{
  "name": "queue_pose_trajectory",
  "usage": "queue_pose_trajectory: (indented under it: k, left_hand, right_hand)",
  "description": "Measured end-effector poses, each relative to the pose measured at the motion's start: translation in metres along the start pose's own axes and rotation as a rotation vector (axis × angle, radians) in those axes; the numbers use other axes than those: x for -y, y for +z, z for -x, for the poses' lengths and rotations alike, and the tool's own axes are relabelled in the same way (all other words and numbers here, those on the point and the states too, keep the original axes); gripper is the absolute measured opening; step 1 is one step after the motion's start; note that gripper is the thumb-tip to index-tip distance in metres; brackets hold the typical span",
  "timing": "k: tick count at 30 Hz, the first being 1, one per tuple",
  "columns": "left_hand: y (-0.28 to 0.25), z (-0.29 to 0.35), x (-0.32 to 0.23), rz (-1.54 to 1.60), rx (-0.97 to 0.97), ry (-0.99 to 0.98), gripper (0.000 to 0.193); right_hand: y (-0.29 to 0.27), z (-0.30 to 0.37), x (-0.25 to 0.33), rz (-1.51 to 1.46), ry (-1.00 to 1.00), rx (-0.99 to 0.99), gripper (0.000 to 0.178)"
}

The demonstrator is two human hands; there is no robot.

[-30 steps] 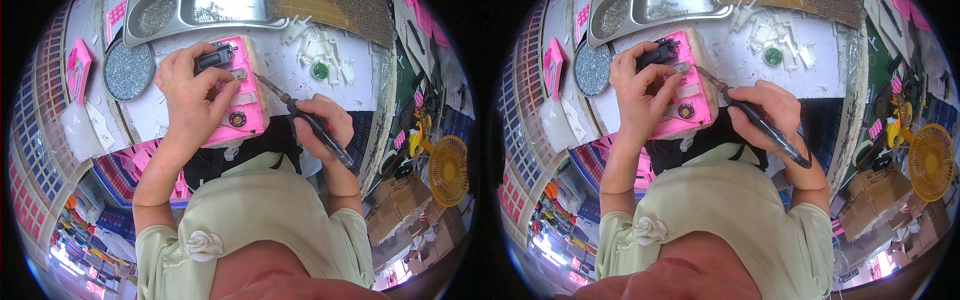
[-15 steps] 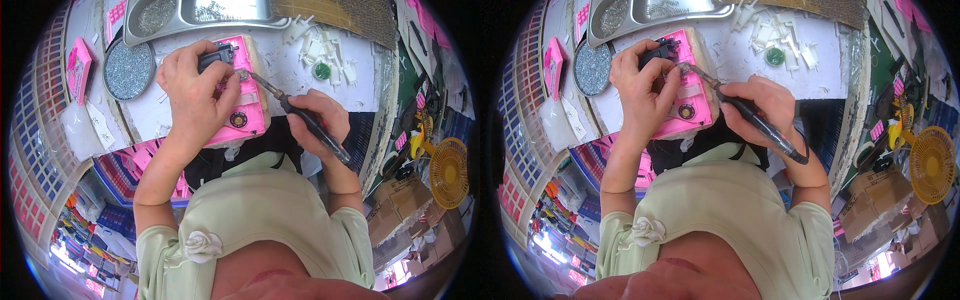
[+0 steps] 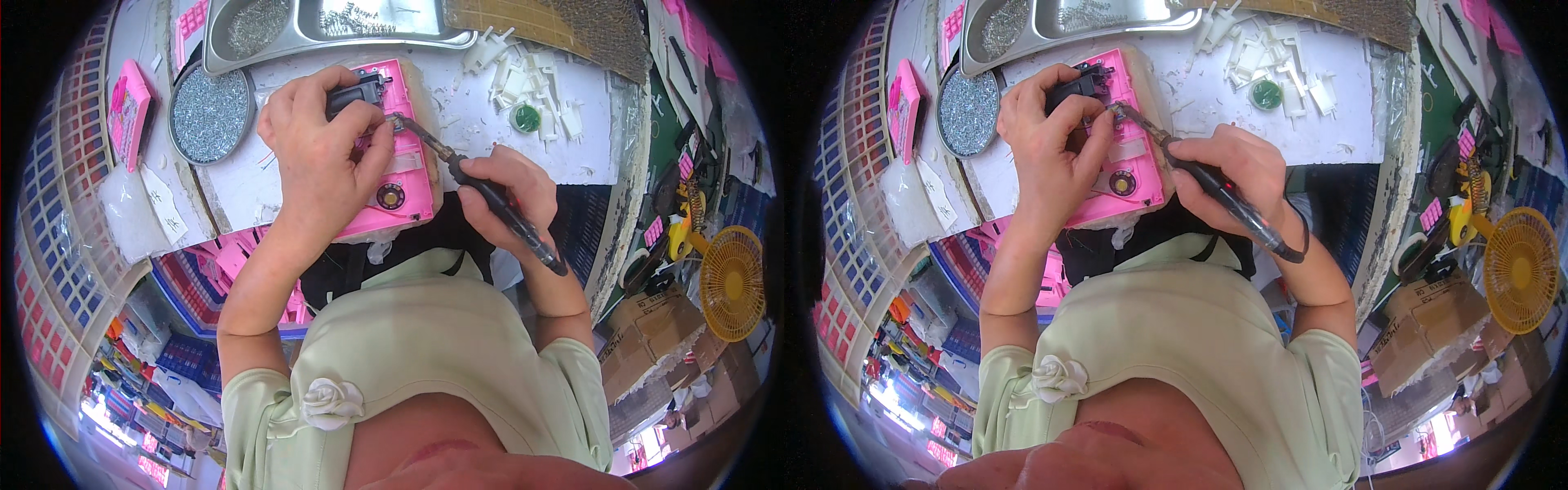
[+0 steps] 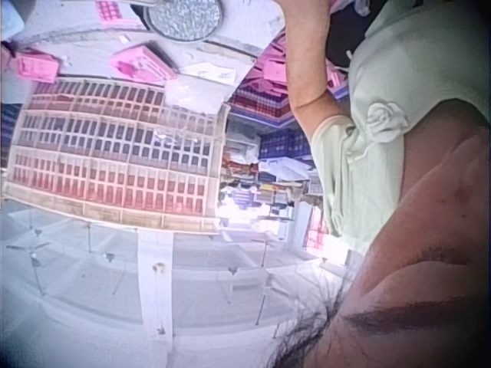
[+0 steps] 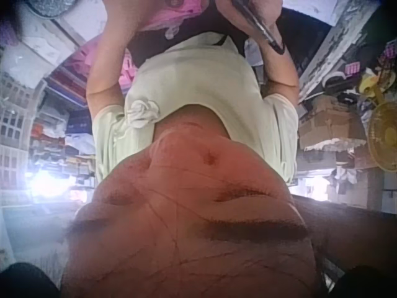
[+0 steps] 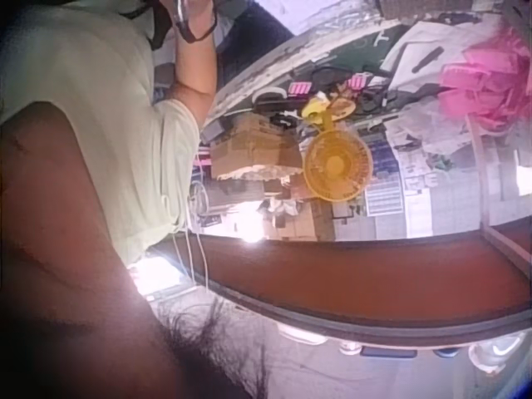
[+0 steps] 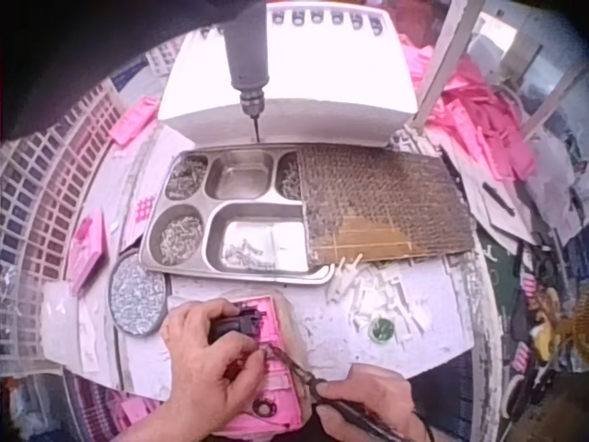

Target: Assembling the electronic components and plastic casing of a toy.

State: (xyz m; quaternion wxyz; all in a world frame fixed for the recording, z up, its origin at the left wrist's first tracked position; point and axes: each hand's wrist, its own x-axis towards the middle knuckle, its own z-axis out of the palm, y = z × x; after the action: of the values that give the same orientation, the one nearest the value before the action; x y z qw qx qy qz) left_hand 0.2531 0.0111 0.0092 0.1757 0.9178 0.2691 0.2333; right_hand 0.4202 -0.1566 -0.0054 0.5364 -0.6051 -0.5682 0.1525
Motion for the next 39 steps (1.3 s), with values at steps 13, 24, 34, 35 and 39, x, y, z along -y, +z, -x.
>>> queue_pose_trajectory:
  k: [13, 24, 34, 35, 39]
  left_hand:
    - [0.001, 0.001, 0.001, 0.013, -0.011, -0.001, 0.009]
    - [0.0, 0.001, -0.001, -0.008, -0.003, 0.021, 0.011]
    - [-0.053, 0.027, 0.03, -0.11, 0.056, -0.171, 0.046]
    - [-0.062, 0.031, 0.03, -0.192, 0.229, -0.28, 0.034]
    - [-0.068, 0.043, 0.035, -0.196, 0.248, -0.207, 0.013]
  right_hand:
    - [-0.007, 0.003, -0.001, 0.009, -0.07, -0.02, 0.028]
    - [-0.012, 0.0, -0.001, 0.027, -0.089, -0.019, 0.027]
    - [-0.023, -0.005, 0.002, 0.032, -0.026, -0.057, 0.031]
    - [-0.02, -0.008, 0.001, 0.01, -0.053, -0.077, 0.03]
    - [-0.009, -0.018, 0.0, -0.02, -0.087, -0.089, 0.03]
